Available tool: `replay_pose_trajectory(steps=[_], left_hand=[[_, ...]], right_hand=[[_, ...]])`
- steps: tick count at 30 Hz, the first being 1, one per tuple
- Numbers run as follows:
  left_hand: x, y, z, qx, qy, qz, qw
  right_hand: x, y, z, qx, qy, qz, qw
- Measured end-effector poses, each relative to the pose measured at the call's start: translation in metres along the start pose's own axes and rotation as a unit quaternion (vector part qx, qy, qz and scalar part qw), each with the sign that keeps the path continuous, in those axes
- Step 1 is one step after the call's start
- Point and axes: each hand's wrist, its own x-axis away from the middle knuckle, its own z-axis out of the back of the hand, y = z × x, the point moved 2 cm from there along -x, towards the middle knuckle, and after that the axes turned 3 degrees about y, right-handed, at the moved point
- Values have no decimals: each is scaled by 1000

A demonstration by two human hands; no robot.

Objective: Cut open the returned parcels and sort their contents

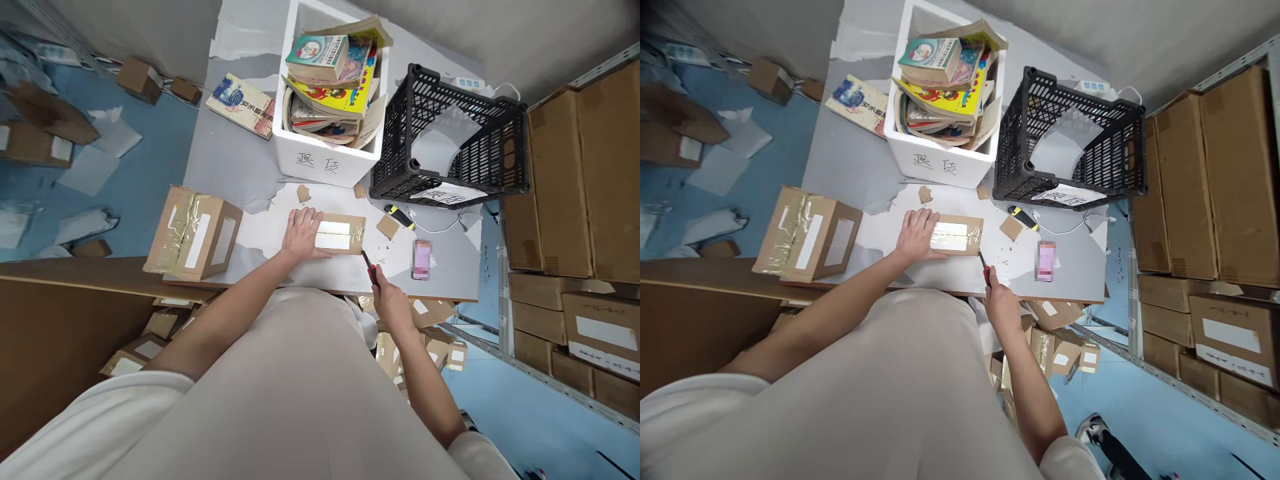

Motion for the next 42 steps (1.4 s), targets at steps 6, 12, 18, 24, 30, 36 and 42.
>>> replay_pose_trajectory(steps=[6, 12, 18, 24, 30, 36, 42], left_hand=[[1, -4, -1, -20, 3, -11, 1000], [11, 2, 0, -53, 22, -58, 997], [38, 23, -15, -48, 4, -31, 998], [54, 17, -32, -19, 4, -25, 999], [50, 6, -37, 12, -7, -23, 1000], [43, 8, -36, 12, -2, -9, 1000], [46, 16, -37, -32, 20, 9, 999]], right_hand=[[-37, 43, -49, -59, 94, -85, 990], [-111, 40, -122, -114, 95, -76, 986], [-133, 31, -143, -123, 85, -65, 987], [-131, 27, -76, -154, 237, 32, 959], [-151, -30, -8, -29, 184, 386, 904], [-171, -52, 10, 65, 136, 401, 904], [-203, -48, 54, -23, 69, 376, 924]])
